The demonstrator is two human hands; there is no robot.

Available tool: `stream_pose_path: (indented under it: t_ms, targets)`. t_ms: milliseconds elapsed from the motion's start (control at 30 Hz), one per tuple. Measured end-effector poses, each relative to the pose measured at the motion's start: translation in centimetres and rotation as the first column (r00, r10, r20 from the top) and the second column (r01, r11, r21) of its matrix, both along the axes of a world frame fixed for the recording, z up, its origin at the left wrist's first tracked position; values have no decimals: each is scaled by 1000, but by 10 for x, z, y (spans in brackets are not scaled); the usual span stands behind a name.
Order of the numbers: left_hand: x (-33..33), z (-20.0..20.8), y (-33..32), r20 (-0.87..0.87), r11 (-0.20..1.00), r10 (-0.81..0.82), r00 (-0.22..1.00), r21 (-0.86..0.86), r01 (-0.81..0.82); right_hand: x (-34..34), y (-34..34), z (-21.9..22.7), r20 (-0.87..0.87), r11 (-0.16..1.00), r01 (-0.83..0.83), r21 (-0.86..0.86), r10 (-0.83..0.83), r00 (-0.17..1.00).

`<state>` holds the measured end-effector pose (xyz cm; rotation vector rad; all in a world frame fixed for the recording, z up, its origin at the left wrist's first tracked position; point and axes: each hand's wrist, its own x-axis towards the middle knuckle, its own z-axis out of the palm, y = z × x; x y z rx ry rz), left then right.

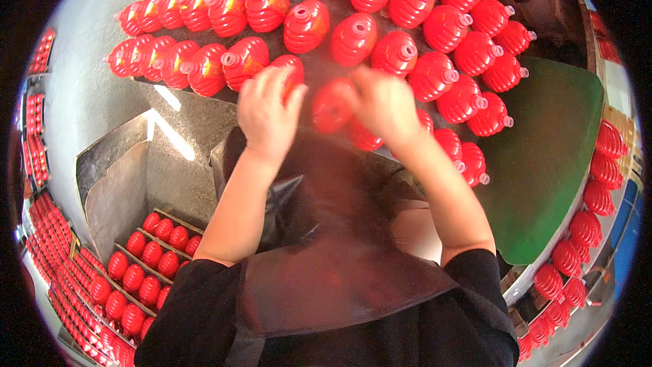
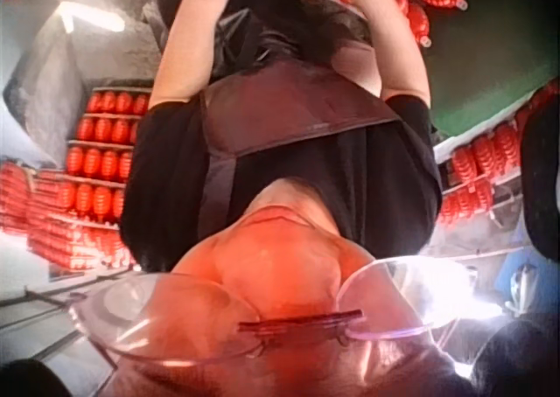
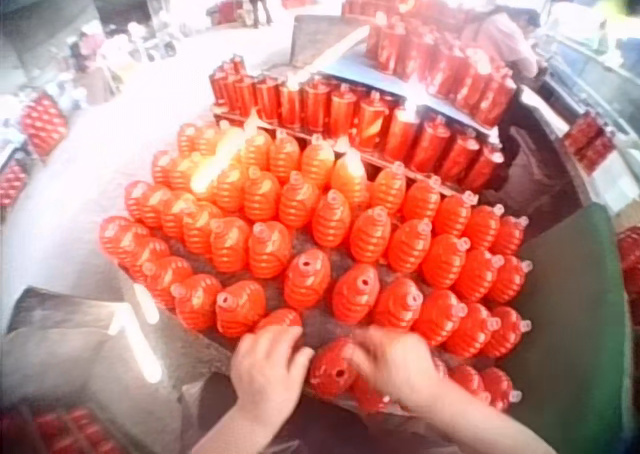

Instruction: The person applies gold labels to red plastic bottles by hand, smoothing each label around the bottle body. After labeling, the person moves the bottles to a green tray and arranges them in rows.

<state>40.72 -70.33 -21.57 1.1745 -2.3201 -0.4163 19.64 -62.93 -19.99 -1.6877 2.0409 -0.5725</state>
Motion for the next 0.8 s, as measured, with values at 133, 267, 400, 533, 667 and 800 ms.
stream_pose_path:
  t_ms: [133, 267, 400, 533, 667, 800]
  targets:
    - [20, -17, -29, 110, 984, 87, 990, 147, -102, 28, 28, -15, -64, 974, -152, 166, 165, 984]
    - [24, -35, -33, 28, 946, 113, 993, 303, -116, 34, 31, -30, -95, 991, -112, 76, 119, 988]
    - [18, -38, -28, 63, 964, 107, 992, 239, -119, 38, 29, -32, -65, 996, -58, 61, 62, 996]
    - [8, -38, -20, 17, 977, 74, 997, 200, -76, 40, 26, -38, -81, 989, -129, 71, 134, 988]
    - [3, -38, -14, 71, 978, 33, 997, 203, -46, 38, 27, -51, -101, 993, -85, 83, 94, 991]
    - [3, -39, -12, 93, 975, 4, 996, 219, -24, 36, 29, -57, -83, 997, -45, 59, 50, 995]
